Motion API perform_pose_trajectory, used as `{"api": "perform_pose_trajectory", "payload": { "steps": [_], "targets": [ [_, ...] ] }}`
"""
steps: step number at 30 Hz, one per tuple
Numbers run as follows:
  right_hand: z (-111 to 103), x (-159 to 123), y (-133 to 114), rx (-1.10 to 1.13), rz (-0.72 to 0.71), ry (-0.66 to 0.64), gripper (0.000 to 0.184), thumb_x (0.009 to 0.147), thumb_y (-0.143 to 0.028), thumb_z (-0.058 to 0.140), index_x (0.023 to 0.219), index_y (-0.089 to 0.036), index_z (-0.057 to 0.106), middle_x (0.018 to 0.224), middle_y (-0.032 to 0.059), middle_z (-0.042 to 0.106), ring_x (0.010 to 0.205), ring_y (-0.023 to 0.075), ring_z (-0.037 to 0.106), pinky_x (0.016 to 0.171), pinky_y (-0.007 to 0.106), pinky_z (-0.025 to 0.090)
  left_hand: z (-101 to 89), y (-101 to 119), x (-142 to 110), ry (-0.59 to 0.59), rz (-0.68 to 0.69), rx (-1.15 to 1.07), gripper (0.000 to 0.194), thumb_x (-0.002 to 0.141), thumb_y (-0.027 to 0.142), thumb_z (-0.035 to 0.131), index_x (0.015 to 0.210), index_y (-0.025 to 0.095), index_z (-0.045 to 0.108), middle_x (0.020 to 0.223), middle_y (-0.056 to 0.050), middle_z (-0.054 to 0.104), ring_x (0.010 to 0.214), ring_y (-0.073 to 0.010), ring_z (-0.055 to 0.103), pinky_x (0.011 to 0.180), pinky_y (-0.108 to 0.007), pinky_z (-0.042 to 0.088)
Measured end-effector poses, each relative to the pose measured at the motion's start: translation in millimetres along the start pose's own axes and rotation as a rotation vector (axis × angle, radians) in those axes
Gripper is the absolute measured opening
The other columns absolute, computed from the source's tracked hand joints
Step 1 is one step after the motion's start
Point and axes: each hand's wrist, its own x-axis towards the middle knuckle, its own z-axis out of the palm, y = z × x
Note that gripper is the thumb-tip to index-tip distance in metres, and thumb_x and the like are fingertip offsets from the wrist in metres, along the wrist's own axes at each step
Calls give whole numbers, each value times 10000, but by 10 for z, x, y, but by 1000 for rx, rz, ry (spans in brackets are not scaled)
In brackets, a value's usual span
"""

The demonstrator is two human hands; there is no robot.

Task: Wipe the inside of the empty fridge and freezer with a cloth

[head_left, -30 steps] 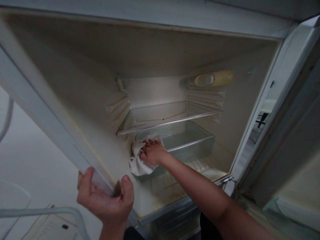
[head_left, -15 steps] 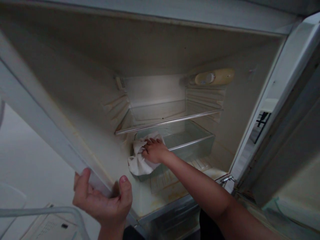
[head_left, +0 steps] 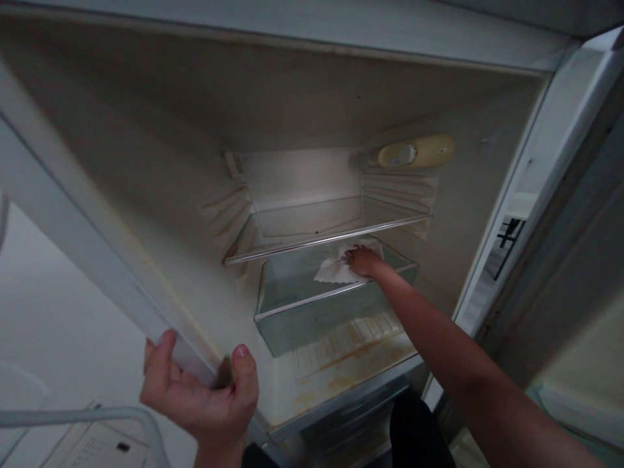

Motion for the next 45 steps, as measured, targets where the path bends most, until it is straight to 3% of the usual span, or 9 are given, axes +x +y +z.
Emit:
{"api": "perform_pose_trajectory", "payload": {
  "steps": [5, 9, 13, 16, 20, 24, 32, 37, 45],
  "targets": [
    [-20, 147, -416, 76, 70, 1, 617, 1049, -526, 261, 1608, -299, 391, 1675, 116, 323, 1504, 411, 352, 1177, 625, 328, 6, 14, 12, 7, -17, 13, 897, 747, 254, 759, 1554, 205, 371, 1484, -188, 414, 1476, -431, 355, 1241, -702, 270],
    [-71, 213, -1008, 172, -98, -45, 763, 984, -721, 319, 1633, -320, 333, 1709, 110, 239, 1557, 439, 219, 1222, 634, 228, 6, 15, 17, 17, -1, 62, 909, 721, 271, 774, 1539, 173, 391, 1458, -200, 439, 1454, -416, 384, 1239, -685, 277],
    [-66, 392, -1483, 189, -248, -78, 633, 1058, -550, 271, 1638, -300, 323, 1717, 101, 207, 1574, 392, 206, 1242, 607, 216, 1, 4, 1, 21, -31, 89, 908, 714, 270, 763, 1537, 166, 394, 1448, -194, 445, 1448, -400, 384, 1241, -654, 284],
    [-55, 609, -1584, 190, -310, -64, 571, 1075, -437, 291, 1614, -272, 380, 1708, 95, 231, 1575, 343, 234, 1257, 556, 233, -7, -20, -22, 15, -9, 92, 924, 707, 260, 760, 1543, 151, 381, 1445, -201, 438, 1447, -400, 377, 1240, -663, 273],
    [-82, 839, -1430, 210, -335, -36, 565, 1083, -374, 289, 1613, -200, 381, 1688, 102, 277, 1560, 275, 295, 1267, 435, 268, -21, -57, -45, 5, 14, 103, 941, 704, 263, 763, 1551, 154, 367, 1460, -200, 413, 1459, -404, 347, 1244, -690, 230],
    [-126, 882, -1114, 213, -264, -14, 584, 1082, -375, 300, 1608, -134, 381, 1638, 148, 370, 1515, 286, 388, 1235, 437, 332, -34, -82, -50, -16, 23, 96, 924, 730, 270, 750, 1555, 167, 348, 1457, -190, 400, 1454, -400, 355, 1242, -691, 233],
    [-84, 688, -200, 164, -135, 29, 614, 1076, -483, 306, 1595, -178, 423, 1632, 114, 397, 1504, 286, 407, 1232, 404, 337, -30, -128, -62, -4, 85, 51, 982, 693, 228, 765, 1572, 110, 343, 1479, -214, 411, 1457, -380, 371, 1239, -647, 265],
    [-38, 509, 274, 74, 32, 112, 611, 1060, -515, 322, 1541, -189, 512, 1569, 149, 488, 1435, 342, 488, 1184, 492, 389, -10, -115, -40, 2, 87, -8, 999, 672, 162, 754, 1577, 95, 334, 1488, -220, 415, 1465, -363, 390, 1240, -594, 299],
    [-20, 227, 340, 55, 165, 57, 642, 1060, -583, 267, 1637, -307, 323, 1675, 117, 326, 1501, 402, 350, 1180, 611, 299, 0, -70, -41, 8, 32, -37, 964, 693, 181, 755, 1567, 105, 356, 1512, -228, 424, 1471, -383, 399, 1225, -623, 321]
  ]
}}
